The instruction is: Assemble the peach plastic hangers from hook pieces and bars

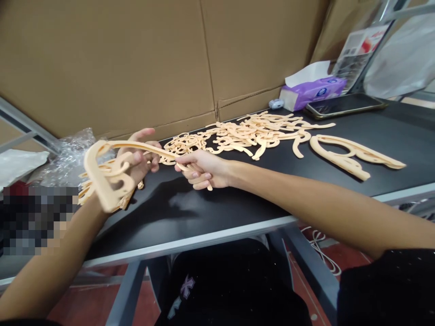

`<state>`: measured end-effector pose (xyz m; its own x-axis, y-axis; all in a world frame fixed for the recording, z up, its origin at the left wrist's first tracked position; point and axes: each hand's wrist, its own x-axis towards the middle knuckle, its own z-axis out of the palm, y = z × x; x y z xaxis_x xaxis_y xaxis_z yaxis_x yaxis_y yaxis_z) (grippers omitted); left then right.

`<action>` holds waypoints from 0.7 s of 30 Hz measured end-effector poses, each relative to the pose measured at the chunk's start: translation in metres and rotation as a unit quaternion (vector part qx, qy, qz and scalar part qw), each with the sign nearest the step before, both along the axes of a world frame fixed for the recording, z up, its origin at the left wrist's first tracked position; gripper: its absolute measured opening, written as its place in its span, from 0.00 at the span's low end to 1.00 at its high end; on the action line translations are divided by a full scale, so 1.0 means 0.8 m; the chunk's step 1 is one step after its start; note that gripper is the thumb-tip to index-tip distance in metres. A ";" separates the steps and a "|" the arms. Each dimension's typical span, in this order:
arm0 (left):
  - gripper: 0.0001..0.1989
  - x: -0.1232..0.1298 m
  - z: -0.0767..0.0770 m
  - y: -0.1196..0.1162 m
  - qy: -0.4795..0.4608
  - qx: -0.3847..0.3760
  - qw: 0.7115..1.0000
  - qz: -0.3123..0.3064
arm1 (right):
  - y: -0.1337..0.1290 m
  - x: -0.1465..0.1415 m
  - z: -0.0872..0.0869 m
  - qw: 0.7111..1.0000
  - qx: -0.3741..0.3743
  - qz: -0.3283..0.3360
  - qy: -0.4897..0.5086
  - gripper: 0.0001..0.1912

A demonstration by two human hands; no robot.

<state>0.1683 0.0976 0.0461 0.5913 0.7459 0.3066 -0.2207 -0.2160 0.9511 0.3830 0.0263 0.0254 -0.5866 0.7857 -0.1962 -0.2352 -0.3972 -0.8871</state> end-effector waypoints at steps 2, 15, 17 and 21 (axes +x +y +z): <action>0.31 -0.004 0.007 0.001 -0.037 -0.028 0.999 0.013 | 0.002 0.001 0.000 1.000 0.005 -0.024 -0.007 0.16; 0.14 -0.029 0.017 0.037 -0.070 -0.106 0.973 0.193 | -0.003 -0.002 -0.002 0.999 -0.013 0.015 -0.036 0.18; 0.17 -0.032 0.022 0.036 -0.072 -0.036 0.980 0.185 | -0.001 0.000 -0.001 0.999 -0.004 -0.014 -0.035 0.18; 0.19 -0.045 0.033 0.035 -0.024 0.098 0.989 0.107 | 0.002 0.009 0.005 0.997 0.013 -0.069 -0.024 0.16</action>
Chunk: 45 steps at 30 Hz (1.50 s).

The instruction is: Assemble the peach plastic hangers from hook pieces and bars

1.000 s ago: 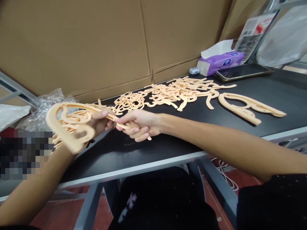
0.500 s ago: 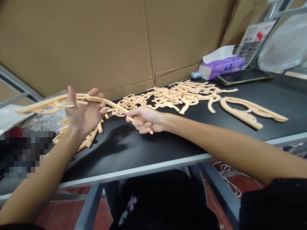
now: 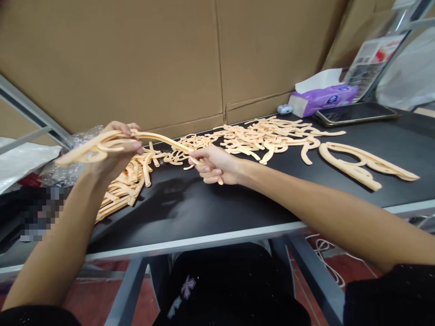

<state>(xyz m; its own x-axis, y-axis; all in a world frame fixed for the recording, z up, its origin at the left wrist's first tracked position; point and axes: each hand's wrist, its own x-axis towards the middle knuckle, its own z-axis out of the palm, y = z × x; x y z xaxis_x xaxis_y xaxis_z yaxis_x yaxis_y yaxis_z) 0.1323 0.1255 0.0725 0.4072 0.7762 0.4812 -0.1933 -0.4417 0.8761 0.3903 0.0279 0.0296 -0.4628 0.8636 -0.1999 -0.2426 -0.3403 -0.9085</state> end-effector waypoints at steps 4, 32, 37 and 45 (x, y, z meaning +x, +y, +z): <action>0.17 -0.009 0.011 -0.007 0.086 0.056 0.994 -0.040 | 0.005 0.010 0.004 0.998 0.023 -0.056 0.001 0.15; 0.13 0.000 0.008 0.001 -0.097 -0.108 0.989 0.029 | 0.012 0.019 -0.006 0.994 0.015 0.092 -0.051 0.14; 0.29 0.011 -0.014 0.012 -0.033 -0.145 0.988 0.049 | -0.002 0.004 -0.003 0.992 0.043 0.115 -0.032 0.14; 0.34 0.029 -0.006 -0.021 -0.021 -0.152 0.987 -0.040 | -0.008 0.000 0.006 0.995 0.036 0.091 0.034 0.20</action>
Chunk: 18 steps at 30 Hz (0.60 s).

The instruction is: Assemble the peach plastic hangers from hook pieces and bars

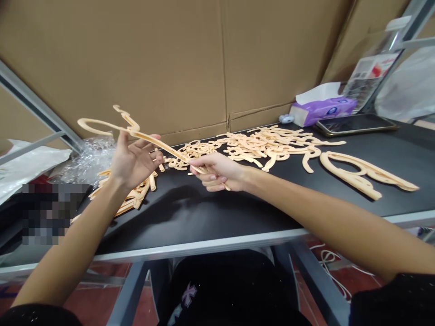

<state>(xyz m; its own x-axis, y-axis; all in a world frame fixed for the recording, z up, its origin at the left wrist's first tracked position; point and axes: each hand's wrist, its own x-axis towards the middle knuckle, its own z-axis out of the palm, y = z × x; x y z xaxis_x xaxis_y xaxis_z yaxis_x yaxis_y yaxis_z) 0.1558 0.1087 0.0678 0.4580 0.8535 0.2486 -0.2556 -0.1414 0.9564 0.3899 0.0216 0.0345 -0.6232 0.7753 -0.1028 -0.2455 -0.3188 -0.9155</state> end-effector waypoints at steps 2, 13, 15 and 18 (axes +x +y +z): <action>0.28 0.002 0.003 -0.007 -0.002 -0.005 1.000 -0.020 | 0.000 0.001 0.001 1.000 0.000 0.005 0.029 0.20; 0.30 0.039 -0.042 -0.048 0.098 0.023 0.990 -0.102 | -0.011 -0.015 -0.011 0.992 -0.045 0.105 0.060 0.17; 0.28 0.040 -0.043 -0.052 0.099 0.033 0.988 -0.115 | -0.013 -0.017 -0.012 0.990 -0.056 0.111 0.068 0.17; 0.24 0.036 -0.041 -0.049 0.099 0.044 0.985 -0.132 | -0.013 -0.018 -0.012 0.991 -0.065 0.096 0.071 0.19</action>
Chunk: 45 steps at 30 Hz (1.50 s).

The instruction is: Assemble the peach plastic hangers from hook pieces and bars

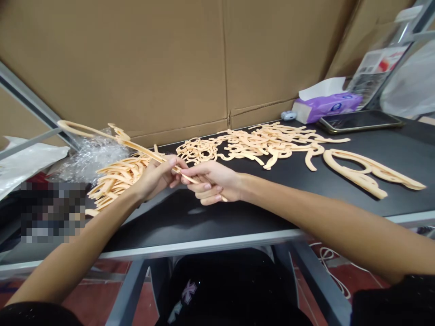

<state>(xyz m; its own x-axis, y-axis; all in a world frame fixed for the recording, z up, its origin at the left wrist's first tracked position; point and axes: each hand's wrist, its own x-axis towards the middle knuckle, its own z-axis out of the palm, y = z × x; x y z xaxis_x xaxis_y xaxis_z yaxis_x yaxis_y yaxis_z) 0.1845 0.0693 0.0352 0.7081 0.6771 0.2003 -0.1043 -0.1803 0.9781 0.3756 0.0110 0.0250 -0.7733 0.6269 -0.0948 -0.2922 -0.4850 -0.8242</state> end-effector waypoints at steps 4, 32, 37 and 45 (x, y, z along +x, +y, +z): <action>0.18 -0.007 0.000 0.009 0.008 0.006 1.000 -0.008 | 0.001 0.001 0.000 1.000 -0.013 -0.023 -0.009 0.19; 0.20 0.005 -0.023 -0.001 -0.042 -0.002 0.992 0.115 | -0.015 -0.018 -0.005 0.959 0.078 -0.225 -0.150 0.20; 0.20 0.004 -0.025 0.000 -0.046 -0.003 0.993 0.112 | -0.017 -0.022 -0.003 0.940 0.124 -0.255 -0.192 0.21; 0.22 0.005 -0.028 0.001 -0.032 0.030 0.990 0.131 | -0.019 -0.024 -0.002 0.903 0.194 -0.272 -0.272 0.21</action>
<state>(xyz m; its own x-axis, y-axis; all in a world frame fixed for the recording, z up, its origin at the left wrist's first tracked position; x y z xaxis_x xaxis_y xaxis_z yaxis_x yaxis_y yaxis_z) 0.1886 0.0700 0.0132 0.4937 0.8217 0.2847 -0.1068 -0.2676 0.9576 0.3563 -0.0041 0.0238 -0.2467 0.9673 -0.0596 0.0985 -0.0362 -0.9945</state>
